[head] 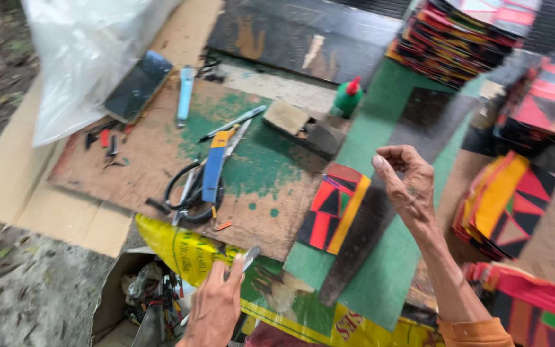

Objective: The person uses a metal ruler and a utility knife to trim the edges of small, colorful patterned fabric pieces on a wooden workbench. They repeatedly align the ruler, cut along the edge, and stack the finished pieces.

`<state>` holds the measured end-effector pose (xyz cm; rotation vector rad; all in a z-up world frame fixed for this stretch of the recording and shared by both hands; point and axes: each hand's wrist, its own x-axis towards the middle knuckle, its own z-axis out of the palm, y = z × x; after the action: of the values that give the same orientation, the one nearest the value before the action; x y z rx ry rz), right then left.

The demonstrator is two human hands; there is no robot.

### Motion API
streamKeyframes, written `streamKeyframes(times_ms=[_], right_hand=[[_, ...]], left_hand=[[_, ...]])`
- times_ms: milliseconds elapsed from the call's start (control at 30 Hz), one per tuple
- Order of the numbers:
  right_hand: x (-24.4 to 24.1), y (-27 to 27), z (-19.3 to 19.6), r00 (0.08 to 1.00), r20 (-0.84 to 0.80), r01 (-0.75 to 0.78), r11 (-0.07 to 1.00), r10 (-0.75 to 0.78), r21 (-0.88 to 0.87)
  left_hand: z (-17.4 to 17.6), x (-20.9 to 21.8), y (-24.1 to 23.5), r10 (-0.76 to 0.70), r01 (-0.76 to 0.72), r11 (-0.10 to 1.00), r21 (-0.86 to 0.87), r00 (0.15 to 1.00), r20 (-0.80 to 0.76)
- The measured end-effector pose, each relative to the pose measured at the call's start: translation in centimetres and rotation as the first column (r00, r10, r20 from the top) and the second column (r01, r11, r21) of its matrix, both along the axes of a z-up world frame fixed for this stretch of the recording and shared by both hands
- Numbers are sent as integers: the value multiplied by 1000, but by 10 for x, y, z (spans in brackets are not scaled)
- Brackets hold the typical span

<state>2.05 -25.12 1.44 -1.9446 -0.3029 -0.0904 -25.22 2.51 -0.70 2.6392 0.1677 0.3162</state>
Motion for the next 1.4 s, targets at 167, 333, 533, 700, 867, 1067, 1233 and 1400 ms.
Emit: streamKeyframes(times_ms=[167,333,533,700,867,1067,1233,1400], right_hand=[[-34,-20,-1,999,-20,40,998,-39,51],[-73,-39,2,991,72,123,988,-117,-91],[-97,-26,-22,960,246,199,945,-135,-258],[-105,-25,-28,957,220,244,937,-191,-249],[-104,-26,-27,957,216,241,945,-194,-219],[-105,-25,-26,953,249,234,943,-174,-236],[-105,-26,-27,943,293,234,937,-154,-260],[-106,-25,-25,964,234,200,925,-126,-322]], left_hand=[[-21,2,32,-131,-611,352,-709,718,-683],[5,-15,64,375,-465,853,-236,861,-343],[11,11,17,61,-225,319,-921,974,-217],[30,41,-22,-104,-174,-337,-925,984,-147],[44,43,-14,-185,-115,-219,-969,980,-74],[19,21,-10,-38,165,-476,-864,977,208],[41,12,-13,-45,-1,551,-834,999,-31],[57,21,-34,-106,205,848,-489,969,223]])
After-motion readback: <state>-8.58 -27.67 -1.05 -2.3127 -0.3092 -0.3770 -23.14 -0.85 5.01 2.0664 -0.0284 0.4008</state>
